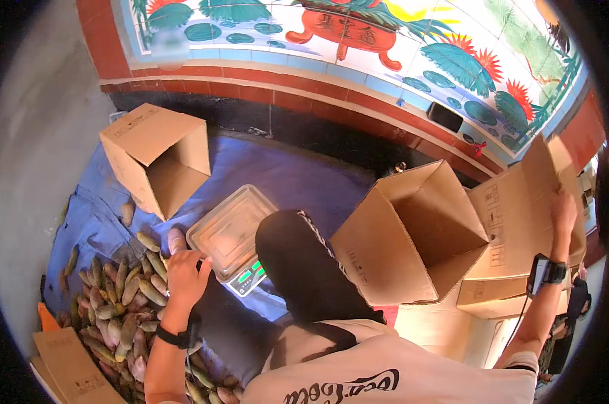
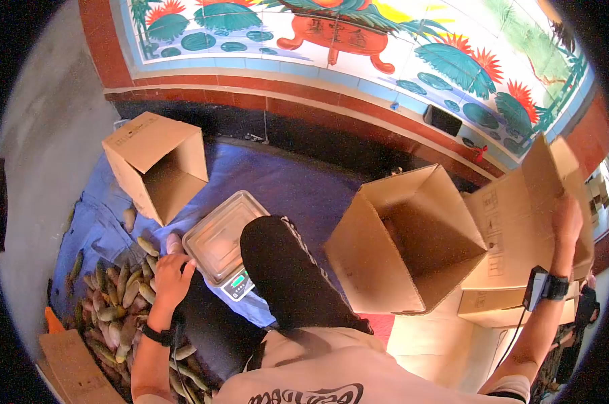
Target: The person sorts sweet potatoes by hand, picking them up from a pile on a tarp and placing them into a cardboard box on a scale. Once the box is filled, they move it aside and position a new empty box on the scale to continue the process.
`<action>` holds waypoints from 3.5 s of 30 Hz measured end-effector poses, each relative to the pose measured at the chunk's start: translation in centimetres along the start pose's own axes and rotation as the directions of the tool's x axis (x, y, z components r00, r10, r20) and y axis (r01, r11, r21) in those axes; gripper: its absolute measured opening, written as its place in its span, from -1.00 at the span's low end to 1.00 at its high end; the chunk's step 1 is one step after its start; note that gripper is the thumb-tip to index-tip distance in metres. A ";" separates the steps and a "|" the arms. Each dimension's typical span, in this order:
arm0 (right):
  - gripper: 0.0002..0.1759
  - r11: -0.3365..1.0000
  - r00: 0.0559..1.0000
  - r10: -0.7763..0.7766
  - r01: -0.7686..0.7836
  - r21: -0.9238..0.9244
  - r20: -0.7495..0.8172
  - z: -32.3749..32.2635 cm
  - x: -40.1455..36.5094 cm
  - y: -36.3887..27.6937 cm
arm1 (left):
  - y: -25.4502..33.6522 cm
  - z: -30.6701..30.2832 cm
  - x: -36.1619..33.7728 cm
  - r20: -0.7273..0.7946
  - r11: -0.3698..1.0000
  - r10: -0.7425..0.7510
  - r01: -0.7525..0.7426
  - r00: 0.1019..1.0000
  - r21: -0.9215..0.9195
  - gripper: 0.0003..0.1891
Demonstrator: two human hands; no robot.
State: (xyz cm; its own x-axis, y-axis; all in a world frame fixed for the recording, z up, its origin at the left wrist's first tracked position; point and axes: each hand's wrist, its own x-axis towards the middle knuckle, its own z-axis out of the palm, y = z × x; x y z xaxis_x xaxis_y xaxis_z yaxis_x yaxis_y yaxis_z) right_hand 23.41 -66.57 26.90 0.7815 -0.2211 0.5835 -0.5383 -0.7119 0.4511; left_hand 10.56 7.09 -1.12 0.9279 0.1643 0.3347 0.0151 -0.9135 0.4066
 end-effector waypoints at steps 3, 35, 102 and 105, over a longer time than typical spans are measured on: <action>-0.64 0.996 0.991 -0.009 0.021 0.089 -0.133 -6.6 -0.2 -2.4 | -0.2 0.0 -0.2 -0.006 0.999 -0.018 0.018 1.000 -0.027 -0.76; -0.78 -0.207 0.439 -0.362 0.822 0.530 -0.822 -29.2 -10.6 -46.1 | -2.7 -4.0 -6.6 -0.085 0.966 -0.229 0.238 0.970 0.103 -0.61; -0.65 0.641 0.299 -0.729 0.615 0.460 0.616 8.3 -25.3 -57.3 | -0.6 -1.6 -5.0 0.093 0.866 -0.412 0.358 0.907 0.349 -0.44; -0.65 0.551 0.271 -0.771 0.737 0.391 0.577 10.4 -26.3 -57.6 | -1.5 -1.9 -5.2 0.207 0.872 -0.456 0.388 0.866 0.299 -0.30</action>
State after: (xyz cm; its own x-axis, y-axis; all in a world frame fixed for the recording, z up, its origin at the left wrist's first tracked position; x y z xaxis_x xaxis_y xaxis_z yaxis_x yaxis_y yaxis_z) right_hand 37.15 -26.71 -21.46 0.8086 0.1045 -0.5791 0.4026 -0.8159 0.4150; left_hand 5.04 8.36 -1.88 0.8735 0.4815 -0.0719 0.4842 -0.8440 0.2305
